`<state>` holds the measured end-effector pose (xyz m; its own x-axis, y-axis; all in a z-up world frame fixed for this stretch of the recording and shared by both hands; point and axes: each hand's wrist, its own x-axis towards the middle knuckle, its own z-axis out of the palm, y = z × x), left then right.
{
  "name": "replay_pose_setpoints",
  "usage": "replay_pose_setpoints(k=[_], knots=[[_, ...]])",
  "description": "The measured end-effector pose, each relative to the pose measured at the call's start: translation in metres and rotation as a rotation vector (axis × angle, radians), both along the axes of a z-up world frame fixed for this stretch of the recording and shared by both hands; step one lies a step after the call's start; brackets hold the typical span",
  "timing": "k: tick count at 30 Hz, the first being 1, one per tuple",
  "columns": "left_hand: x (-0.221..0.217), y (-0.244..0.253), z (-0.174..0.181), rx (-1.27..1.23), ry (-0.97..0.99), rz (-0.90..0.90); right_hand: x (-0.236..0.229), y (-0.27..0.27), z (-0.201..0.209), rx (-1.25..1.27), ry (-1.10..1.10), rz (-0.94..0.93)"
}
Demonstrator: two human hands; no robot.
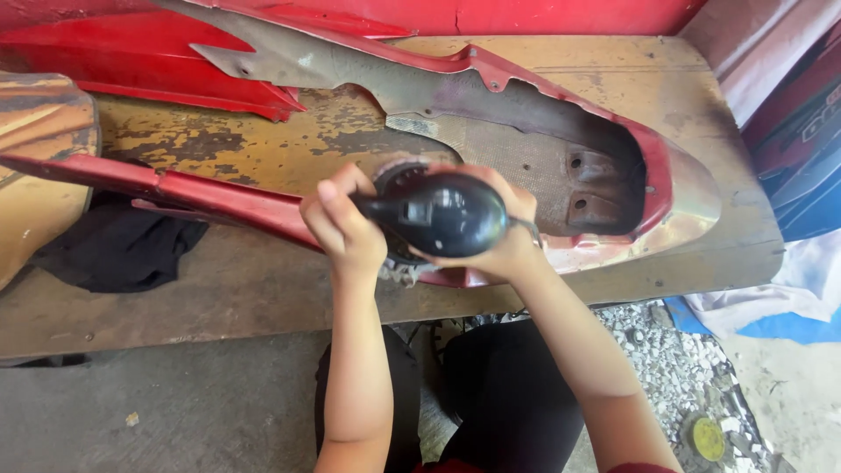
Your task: The person uses a handheld electric polisher with a buffing pad to smooth and polish the surface of a red car part, likely a fender or bumper, resting on a wooden workbench.
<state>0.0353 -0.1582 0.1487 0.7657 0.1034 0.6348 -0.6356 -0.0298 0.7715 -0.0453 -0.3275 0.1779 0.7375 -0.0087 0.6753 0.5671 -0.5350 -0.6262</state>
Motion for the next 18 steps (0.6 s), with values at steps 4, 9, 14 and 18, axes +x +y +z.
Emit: replay_pose_setpoints(k=[4, 9, 14, 18], knots=[[-0.018, -0.01, -0.005, 0.023, -0.052, -0.078, -0.024, -0.019, -0.014, -0.009, -0.015, 0.003], [-0.03, -0.018, 0.024, 0.084, -0.207, -0.265, -0.028, -0.043, -0.03, 0.23, -0.076, 0.022], [-0.012, -0.016, 0.009, 0.019, -0.196, -0.181, -0.008, -0.024, -0.014, 0.163, -0.089, 0.045], [-0.018, -0.003, 0.008, 0.014, -0.073, -0.098, -0.012, -0.013, -0.001, 0.092, -0.061, 0.101]])
